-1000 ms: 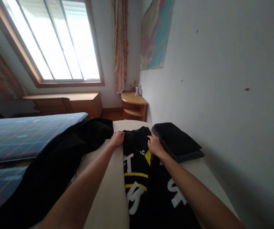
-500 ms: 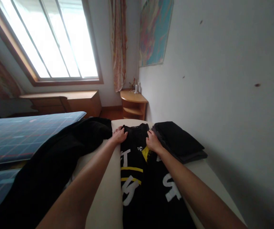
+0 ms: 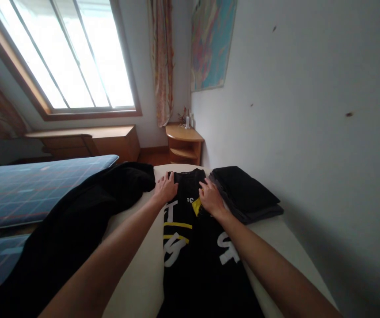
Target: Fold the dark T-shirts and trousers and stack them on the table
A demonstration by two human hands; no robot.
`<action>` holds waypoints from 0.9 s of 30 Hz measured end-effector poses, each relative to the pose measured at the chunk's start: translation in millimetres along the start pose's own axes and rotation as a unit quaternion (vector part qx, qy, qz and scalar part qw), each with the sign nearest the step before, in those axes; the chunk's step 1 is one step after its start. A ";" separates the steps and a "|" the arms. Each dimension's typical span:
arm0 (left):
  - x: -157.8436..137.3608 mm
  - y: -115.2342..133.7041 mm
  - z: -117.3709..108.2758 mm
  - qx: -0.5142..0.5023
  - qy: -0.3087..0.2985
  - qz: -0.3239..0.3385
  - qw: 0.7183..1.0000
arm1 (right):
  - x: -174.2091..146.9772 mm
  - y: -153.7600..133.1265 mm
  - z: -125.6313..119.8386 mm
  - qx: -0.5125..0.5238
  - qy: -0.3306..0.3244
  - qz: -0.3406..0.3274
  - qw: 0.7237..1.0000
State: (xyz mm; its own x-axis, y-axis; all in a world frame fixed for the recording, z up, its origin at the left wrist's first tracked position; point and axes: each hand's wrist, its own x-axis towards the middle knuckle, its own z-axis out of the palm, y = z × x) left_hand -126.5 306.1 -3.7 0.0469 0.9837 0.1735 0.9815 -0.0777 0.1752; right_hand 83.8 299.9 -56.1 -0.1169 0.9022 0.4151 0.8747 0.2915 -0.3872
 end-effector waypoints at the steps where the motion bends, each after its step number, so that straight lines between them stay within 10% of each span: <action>1: -8.9 -0.6 -1.4 -0.004 -0.003 -0.008 1.000 | -6.0 -0.5 -1.9 -0.012 -0.008 -0.001 1.000; 10: -105.2 -6.3 -16.5 -0.062 -0.012 -0.033 0.997 | -18.5 -0.1 -0.5 -0.031 -0.042 0.023 0.998; 27: -278.4 12.4 -78.0 -0.163 -0.267 -0.013 0.950 | -72.3 -50.4 -45.9 0.049 -0.062 -0.138 0.987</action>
State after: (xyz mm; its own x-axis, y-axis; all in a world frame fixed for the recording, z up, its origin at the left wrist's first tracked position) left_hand -141.8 18.7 25.7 0.1959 0.9211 -0.3364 0.8784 -0.0124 0.4777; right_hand 69.7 205.4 -28.8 -0.4069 0.8142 0.4141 0.7526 0.5557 -0.3533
